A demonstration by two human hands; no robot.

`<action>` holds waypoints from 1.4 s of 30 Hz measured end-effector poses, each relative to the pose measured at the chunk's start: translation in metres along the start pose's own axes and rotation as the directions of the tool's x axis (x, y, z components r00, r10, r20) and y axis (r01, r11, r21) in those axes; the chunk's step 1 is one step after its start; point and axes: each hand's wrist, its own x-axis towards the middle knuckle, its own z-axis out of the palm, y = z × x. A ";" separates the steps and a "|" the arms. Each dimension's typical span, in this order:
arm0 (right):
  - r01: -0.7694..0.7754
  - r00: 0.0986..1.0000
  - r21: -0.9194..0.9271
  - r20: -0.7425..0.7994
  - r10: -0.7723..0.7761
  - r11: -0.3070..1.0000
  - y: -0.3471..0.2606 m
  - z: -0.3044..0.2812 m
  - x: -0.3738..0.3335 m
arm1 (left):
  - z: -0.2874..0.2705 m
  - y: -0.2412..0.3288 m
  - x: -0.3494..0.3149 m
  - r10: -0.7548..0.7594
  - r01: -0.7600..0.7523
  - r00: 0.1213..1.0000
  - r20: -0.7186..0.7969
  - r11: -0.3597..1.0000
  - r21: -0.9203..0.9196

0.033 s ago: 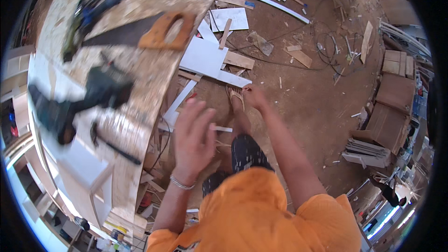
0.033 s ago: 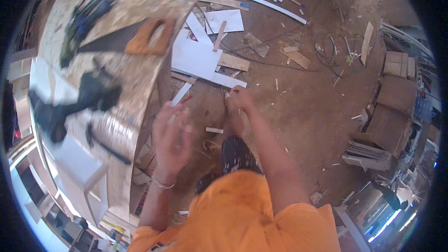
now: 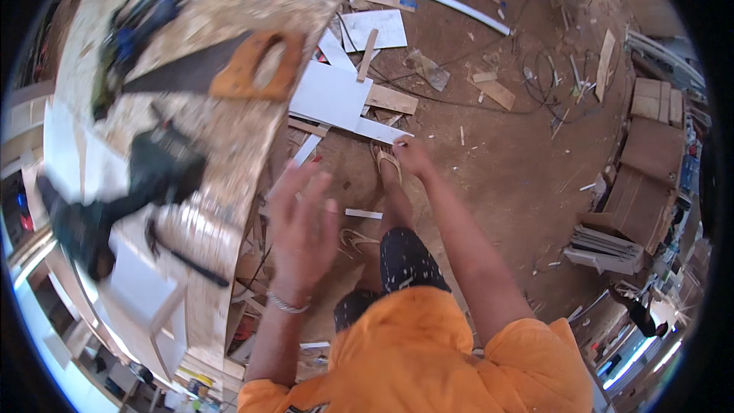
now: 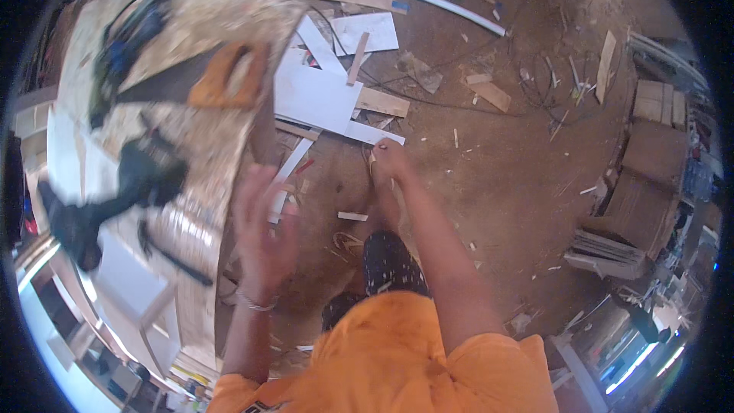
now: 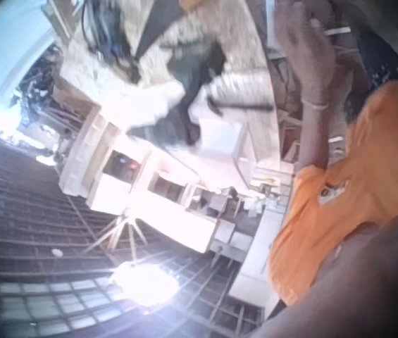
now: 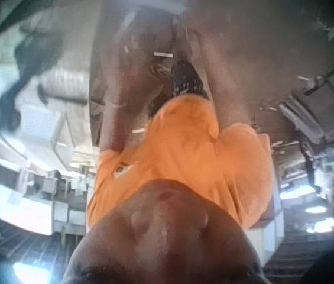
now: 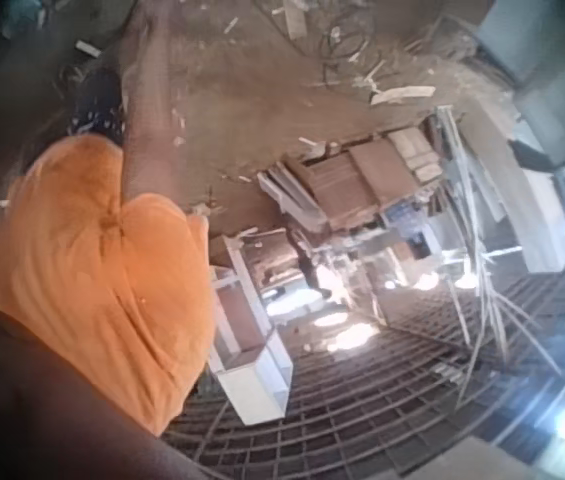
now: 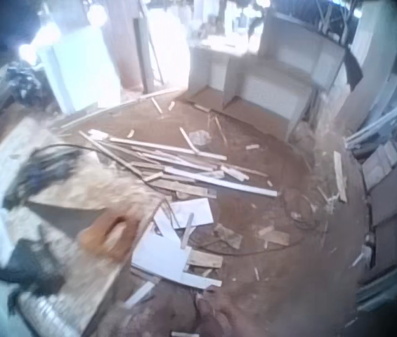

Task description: The person assembles a wooden shelf unit by using a power drill to drive screws into the joints, marking a piece of wood with a pencil, and cutting the wood with a hand saw before fitting it into place.

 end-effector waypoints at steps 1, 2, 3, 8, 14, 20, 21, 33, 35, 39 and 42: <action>-0.031 0.999 0.035 0.014 0.030 0.999 0.012 0.011 0.036 | 0.007 -0.013 0.029 -0.037 0.037 0.999 -0.003 0.996 0.084; -0.032 0.999 -0.016 0.006 0.032 0.999 0.022 0.019 0.073 | 0.014 -0.025 0.055 -0.082 0.079 0.997 0.011 0.982 0.170; -0.030 1.000 -0.058 -0.005 0.030 0.998 0.028 0.027 0.112 | 0.023 -0.041 0.077 -0.120 0.109 0.993 0.023 0.959 0.261; -0.127 0.987 -0.130 0.078 0.138 0.983 0.037 0.050 0.285 | 0.030 -0.099 0.070 -0.058 -0.040 0.989 0.133 0.772 0.634; 0.043 0.951 -0.388 0.299 0.082 0.921 0.023 0.093 0.416 | 0.022 -0.118 0.026 -0.049 -0.025 0.996 0.071 0.621 0.784; -0.047 0.998 -0.109 0.043 0.052 0.993 0.059 0.119 0.400 | 0.029 -0.088 0.070 0.022 -0.419 0.891 0.454 0.424 0.803; -0.034 0.999 -0.007 -0.033 0.034 0.999 0.072 0.114 0.383 | 0.028 -0.095 0.079 0.153 -0.561 0.824 0.546 0.359 0.746; -0.544 0.746 0.477 0.652 0.138 0.690 0.026 0.010 -0.091 | 0.029 -0.093 0.071 0.042 -0.032 0.999 -0.029 0.957 0.288; -0.445 0.655 0.344 0.755 0.038 0.827 0.016 -0.005 -0.163 | 0.006 -0.081 0.027 -0.031 0.035 0.998 -0.051 0.997 0.069; -0.249 0.567 0.281 0.818 -0.095 0.927 -0.052 -0.027 -0.289 | -0.052 -0.011 -0.188 -0.469 0.468 0.882 0.041 0.864 -0.184; 0.109 0.452 0.277 0.841 -0.295 0.955 -0.098 0.016 -0.370 | -0.087 0.005 -0.357 -0.711 0.638 0.703 0.008 0.626 -0.448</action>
